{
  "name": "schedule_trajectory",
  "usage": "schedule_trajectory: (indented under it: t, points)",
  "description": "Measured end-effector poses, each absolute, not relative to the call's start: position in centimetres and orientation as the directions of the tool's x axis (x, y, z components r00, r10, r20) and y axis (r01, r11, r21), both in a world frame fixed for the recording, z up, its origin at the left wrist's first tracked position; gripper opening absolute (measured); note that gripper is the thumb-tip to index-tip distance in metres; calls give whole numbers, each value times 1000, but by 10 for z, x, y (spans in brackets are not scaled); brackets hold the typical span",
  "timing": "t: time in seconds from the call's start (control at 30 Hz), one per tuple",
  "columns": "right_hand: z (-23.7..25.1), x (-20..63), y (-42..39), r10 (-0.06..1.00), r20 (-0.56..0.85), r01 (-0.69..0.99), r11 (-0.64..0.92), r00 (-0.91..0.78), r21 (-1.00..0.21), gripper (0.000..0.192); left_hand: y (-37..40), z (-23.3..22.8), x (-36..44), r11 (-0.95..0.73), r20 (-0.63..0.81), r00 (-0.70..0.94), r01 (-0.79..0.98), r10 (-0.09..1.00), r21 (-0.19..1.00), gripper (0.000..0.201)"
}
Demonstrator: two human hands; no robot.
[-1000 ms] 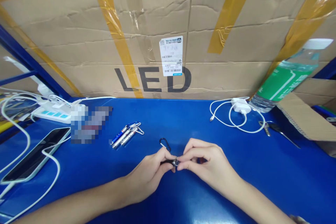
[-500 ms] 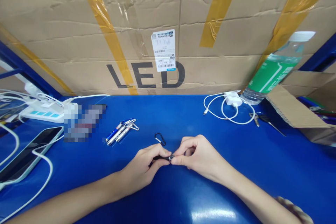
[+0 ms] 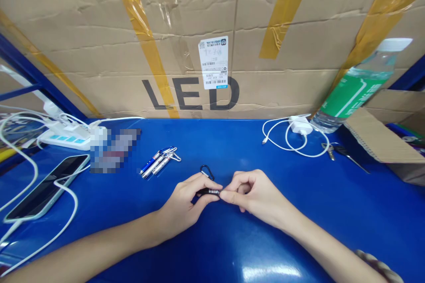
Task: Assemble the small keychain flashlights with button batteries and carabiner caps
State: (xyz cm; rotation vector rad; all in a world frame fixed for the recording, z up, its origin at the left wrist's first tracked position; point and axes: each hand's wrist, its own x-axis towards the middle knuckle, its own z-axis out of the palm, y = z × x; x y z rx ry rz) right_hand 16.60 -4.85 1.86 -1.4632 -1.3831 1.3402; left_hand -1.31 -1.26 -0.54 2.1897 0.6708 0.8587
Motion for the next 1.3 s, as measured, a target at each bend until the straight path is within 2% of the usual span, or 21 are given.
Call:
schedule_trajectory:
  t: [0.37,0.53,0.67,0.87,1.0,1.2,1.3]
  points:
    - [6,173,-48,952,-233,140,-208,-199,-968,42,-17,3,-14,-675,410,686,162,601,719,17]
    - [12,170,-49,955,-228,167,-197,-190,-966,39,-17,3,-15,-683,396,693,191,603,705,19]
    - [15,169,-50,970,-176,237,-133,-169,-962,38,-18,4,-14,-674,393,672,216,627,707,17]
    - [21,164,-52,987,21,407,85,-161,-910,35,-18,2,-14,-691,420,662,209,621,692,17]
    - [18,166,-52,961,227,553,275,-155,-787,32,-17,3,-14,-683,423,645,219,637,697,17]
    - [11,177,-51,855,481,612,488,-193,-622,19,-17,4,-15,-634,346,657,263,670,727,18]
    - [11,182,-51,760,582,632,608,-289,-480,11,-17,4,-15,-609,286,682,292,673,737,19]
